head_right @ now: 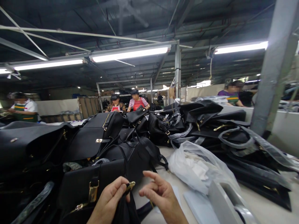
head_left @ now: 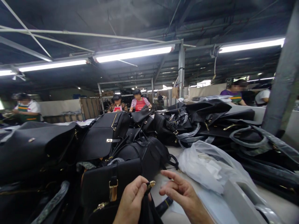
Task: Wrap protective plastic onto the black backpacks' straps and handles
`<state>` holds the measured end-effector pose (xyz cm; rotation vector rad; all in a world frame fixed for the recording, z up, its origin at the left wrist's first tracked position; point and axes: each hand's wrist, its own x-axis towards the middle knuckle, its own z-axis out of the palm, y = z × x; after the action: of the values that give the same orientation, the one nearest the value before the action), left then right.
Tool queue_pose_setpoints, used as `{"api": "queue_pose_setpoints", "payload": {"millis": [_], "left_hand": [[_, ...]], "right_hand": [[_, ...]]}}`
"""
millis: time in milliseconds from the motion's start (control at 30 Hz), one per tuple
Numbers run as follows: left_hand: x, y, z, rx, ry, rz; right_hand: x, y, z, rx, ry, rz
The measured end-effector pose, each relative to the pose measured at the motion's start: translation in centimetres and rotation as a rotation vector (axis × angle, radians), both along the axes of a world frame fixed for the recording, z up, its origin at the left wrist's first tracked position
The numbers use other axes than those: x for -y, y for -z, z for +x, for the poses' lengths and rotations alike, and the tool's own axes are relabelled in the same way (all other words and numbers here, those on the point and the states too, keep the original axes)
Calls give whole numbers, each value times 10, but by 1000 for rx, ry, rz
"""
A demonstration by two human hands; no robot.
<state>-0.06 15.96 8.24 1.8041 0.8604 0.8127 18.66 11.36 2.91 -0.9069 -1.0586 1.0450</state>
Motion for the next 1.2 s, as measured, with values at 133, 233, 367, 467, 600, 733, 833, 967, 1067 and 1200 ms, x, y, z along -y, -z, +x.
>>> {"api": "queue_pose_setpoints", "payload": {"millis": [133,233,367,467,600,733,833,967,1067,1200], "left_hand": [[1,-2,1,6,-20,8],[2,0,2,9,-33,12],[1,3,2,2,-46,30],[1,3,2,-10,-55,32],[2,3,4,-27,-64,46],[1,3,5,-28,-67,64],[-1,5,5,-29,-64,71],[-6,7,5,-8,-47,80],[-9,4,3,18,-26,78],[-7,-4,-4,54,-61,115]], "right_hand": [[-2,2,5,103,59,17],[-1,2,10,261,89,41],[0,-1,17,367,78,89],[-1,-2,21,360,102,108],[-2,4,26,293,118,77],[6,18,28,244,206,72],[20,22,23,-24,184,50],[40,11,12,-337,140,54],[54,2,2,-444,65,48],[70,0,-9,-473,-13,65]]}}
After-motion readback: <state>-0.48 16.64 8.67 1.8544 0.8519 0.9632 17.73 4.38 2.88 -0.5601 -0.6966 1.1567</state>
